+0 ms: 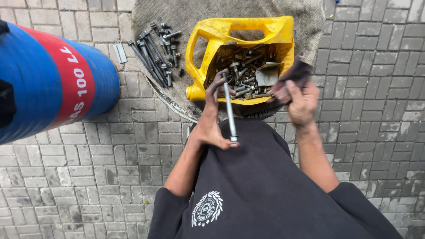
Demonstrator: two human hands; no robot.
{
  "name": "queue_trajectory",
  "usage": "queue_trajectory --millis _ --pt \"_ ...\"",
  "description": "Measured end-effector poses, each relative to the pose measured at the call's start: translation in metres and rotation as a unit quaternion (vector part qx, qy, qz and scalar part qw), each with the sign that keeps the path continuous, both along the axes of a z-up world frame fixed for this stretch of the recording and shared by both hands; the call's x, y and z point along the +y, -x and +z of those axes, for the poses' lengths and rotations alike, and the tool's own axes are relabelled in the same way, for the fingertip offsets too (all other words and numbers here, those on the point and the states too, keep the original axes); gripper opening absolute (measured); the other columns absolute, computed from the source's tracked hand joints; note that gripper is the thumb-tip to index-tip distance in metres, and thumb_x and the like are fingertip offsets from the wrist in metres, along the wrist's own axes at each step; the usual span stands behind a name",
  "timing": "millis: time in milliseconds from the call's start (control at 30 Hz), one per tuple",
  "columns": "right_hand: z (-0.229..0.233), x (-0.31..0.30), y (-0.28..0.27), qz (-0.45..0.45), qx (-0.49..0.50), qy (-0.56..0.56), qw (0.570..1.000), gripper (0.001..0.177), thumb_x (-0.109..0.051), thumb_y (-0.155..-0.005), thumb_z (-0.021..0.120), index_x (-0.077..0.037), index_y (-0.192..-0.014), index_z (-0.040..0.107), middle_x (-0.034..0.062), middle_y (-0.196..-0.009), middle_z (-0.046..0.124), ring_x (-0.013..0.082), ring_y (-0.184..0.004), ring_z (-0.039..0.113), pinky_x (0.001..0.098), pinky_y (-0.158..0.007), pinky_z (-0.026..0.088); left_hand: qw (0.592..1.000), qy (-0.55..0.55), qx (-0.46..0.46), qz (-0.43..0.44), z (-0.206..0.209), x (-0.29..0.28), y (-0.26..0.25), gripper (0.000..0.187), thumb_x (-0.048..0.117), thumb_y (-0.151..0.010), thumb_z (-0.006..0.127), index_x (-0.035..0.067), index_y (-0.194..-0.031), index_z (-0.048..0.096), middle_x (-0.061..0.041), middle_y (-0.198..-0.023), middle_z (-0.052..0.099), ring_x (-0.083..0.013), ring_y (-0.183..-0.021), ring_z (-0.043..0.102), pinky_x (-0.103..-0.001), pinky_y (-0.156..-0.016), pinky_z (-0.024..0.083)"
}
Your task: The person holds a bolt and rotates it in their hands, then uses a wire brush to scrub the bolt's surface. They continue to scrub the bolt with the wire brush, rotating it to clean different sides.
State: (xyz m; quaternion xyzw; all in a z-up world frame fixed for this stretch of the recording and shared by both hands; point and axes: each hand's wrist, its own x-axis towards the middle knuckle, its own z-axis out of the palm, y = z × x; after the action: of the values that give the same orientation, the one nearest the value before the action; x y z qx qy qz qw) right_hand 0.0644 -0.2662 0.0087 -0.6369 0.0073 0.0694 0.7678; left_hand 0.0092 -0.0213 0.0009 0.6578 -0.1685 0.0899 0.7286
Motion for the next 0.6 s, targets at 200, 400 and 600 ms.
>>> queue_trajectory --millis 200,400,600 --pt "-0.033 -0.088 0.014 0.033 -0.143 0.394 0.907 0.018 0.005 -0.1 0.074 -0.01 -0.11 0.078 0.0104 -0.096 0.077 0.0301 -0.099 0.075 0.0396 -0.091 0.056 0.997 0.068 0.043 -0.007 -0.032 0.018 0.005 0.147 0.078 -0.049 0.079 0.015 -0.161 0.008 -0.024 -0.164 0.022 -0.0264 -0.102 0.063 -0.047 -0.099 0.052" --pt "-0.111 -0.119 0.033 0.124 -0.209 0.489 0.838 0.018 -0.001 -0.085 0.08 -0.008 -0.101 0.078 0.0151 -0.109 0.074 0.0406 -0.113 0.069 0.0479 -0.103 0.053 0.986 0.153 0.059 -0.042 -0.041 0.024 -0.001 0.154 0.09 -0.048 0.072 0.007 -0.161 0.01 -0.027 -0.162 0.026 -0.0256 -0.099 0.063 -0.042 -0.096 0.052" --pt "-0.114 -0.13 0.042 0.173 -0.189 0.592 0.764 0.011 -0.011 -0.093 0.075 -0.015 -0.103 0.076 0.0069 -0.103 0.075 0.0297 -0.107 0.072 0.0406 -0.094 0.058 0.955 0.275 0.072 -0.08 -0.039 0.038 -0.011 0.152 0.092 -0.049 0.068 0.005 -0.16 0.01 -0.035 -0.159 0.027 -0.0298 -0.098 0.063 -0.045 -0.097 0.049"
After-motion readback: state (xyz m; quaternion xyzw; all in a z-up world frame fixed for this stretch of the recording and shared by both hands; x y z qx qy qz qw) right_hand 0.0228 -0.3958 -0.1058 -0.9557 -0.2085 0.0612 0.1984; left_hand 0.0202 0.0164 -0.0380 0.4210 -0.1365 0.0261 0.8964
